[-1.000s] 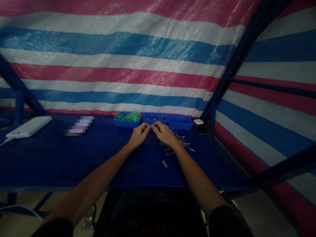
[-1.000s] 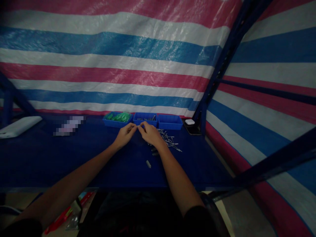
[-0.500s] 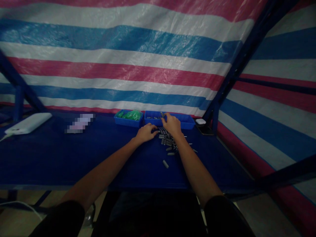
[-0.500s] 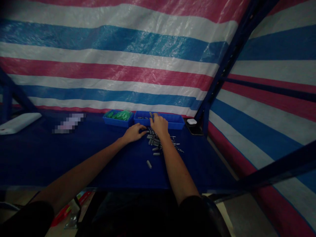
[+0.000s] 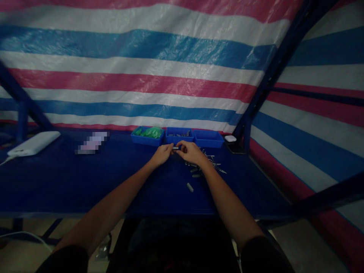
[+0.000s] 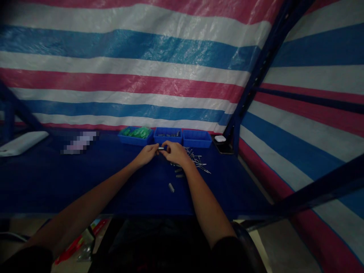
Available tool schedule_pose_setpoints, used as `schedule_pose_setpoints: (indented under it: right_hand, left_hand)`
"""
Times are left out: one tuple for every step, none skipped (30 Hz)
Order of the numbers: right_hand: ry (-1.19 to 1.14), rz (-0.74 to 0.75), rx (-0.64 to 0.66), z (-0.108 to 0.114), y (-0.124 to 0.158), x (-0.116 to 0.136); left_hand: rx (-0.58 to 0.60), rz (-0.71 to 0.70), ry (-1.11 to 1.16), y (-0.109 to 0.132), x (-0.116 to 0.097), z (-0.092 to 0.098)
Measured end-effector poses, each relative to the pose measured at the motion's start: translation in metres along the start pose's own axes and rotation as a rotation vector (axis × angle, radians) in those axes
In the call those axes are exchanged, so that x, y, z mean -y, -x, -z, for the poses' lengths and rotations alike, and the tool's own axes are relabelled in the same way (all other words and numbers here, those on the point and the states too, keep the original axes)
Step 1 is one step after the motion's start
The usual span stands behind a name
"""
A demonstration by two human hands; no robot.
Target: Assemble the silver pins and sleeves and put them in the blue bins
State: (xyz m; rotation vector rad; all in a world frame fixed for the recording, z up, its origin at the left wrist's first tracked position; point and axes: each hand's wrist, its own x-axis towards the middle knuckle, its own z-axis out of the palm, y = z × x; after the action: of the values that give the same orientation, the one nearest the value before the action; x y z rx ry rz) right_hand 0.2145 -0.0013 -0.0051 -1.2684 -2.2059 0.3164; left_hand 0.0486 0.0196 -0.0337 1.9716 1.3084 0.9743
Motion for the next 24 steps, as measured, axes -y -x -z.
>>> schedule_pose_setpoints:
  right_hand:
    - [0.008, 0.009, 0.001, 0.0, 0.0, 0.002]
    - [0.017, 0.011, -0.004, 0.0, 0.0, 0.003]
    - [0.023, 0.007, -0.014, 0.0, 0.001, 0.004]
    - [0.025, 0.003, -0.028, 0.001, 0.001, 0.004]
    - [0.02, -0.001, -0.041, 0.001, 0.001, 0.004]
    - [0.009, -0.003, -0.052, 0.002, 0.0, 0.003]
    - [-0.009, -0.005, -0.062, 0.002, 0.0, 0.003]
    - [-0.03, -0.007, -0.068, 0.002, -0.001, 0.002]
    - [-0.05, -0.013, -0.068, 0.001, -0.002, 0.002]
    - [-0.068, -0.022, -0.065, 0.0, -0.003, 0.002]
    - [-0.083, -0.035, -0.064, -0.002, -0.005, 0.002]
    - [-0.093, -0.05, -0.065, -0.004, -0.006, 0.002]
    - [-0.101, -0.066, -0.069, -0.007, -0.007, 0.002]
    - [-0.112, -0.08, -0.079, -0.009, -0.008, 0.002]
    - [-0.125, -0.091, -0.096, -0.012, -0.008, 0.003]
    - [-0.136, -0.097, -0.112, -0.014, -0.008, 0.004]
    - [-0.14, -0.092, -0.121, -0.016, -0.008, 0.005]
    - [-0.129, -0.076, -0.124, -0.017, -0.007, 0.006]
    - [-0.102, -0.052, -0.124, -0.016, -0.006, 0.008]
    - [-0.06, -0.026, -0.12, -0.015, -0.005, 0.009]
    - [-0.009, -0.004, -0.12, -0.012, -0.004, 0.01]
    - [0.041, 0.01, -0.126, -0.009, -0.005, 0.012]
    - [0.084, 0.011, -0.144, -0.005, -0.006, 0.012]
    - [0.118, 0.001, -0.171, -0.001, -0.008, 0.013]
  left_hand:
    - [-0.01, 0.01, 0.019, 0.0, 0.0, 0.0]
    - [-0.013, 0.019, 0.04, 0.0, 0.0, 0.0]
    - [-0.011, 0.024, 0.063, 0.0, 0.001, 0.0]
    - [-0.006, 0.024, 0.086, 0.0, 0.001, -0.001]
    - [-0.005, 0.016, 0.11, 0.0, 0.001, -0.002]
    - [-0.011, 0.005, 0.138, 0.0, 0.001, -0.002]
    - [-0.023, -0.014, 0.172, 0.001, 0.0, -0.003]
    - [-0.037, -0.041, 0.207, 0.001, 0.0, -0.003]
    - [-0.047, -0.074, 0.239, 0.002, 0.0, -0.003]
    - [-0.054, -0.105, 0.266, 0.003, -0.001, -0.004]
    - [-0.055, -0.134, 0.284, 0.004, -0.001, -0.004]
    - [-0.052, -0.156, 0.289, 0.004, -0.002, -0.004]
    - [-0.053, -0.17, 0.282, 0.004, -0.002, -0.004]
    - [-0.061, -0.173, 0.265, 0.004, -0.002, -0.003]
    - [-0.074, -0.168, 0.241, 0.004, -0.002, -0.003]
    - [-0.091, -0.159, 0.212, 0.004, -0.002, -0.002]
    - [-0.107, -0.15, 0.18, 0.003, -0.002, -0.002]
    - [-0.12, -0.143, 0.148, 0.003, -0.002, -0.001]
    - [-0.124, -0.143, 0.118, 0.002, -0.002, -0.001]
    - [-0.12, -0.146, 0.09, 0.002, -0.002, -0.001]
    - [-0.106, -0.151, 0.066, 0.002, -0.002, -0.001]
    - [-0.088, -0.154, 0.047, 0.002, -0.002, -0.002]
    - [-0.062, -0.158, 0.03, 0.003, -0.002, -0.002]
    - [-0.031, -0.163, 0.011, 0.003, -0.003, -0.003]
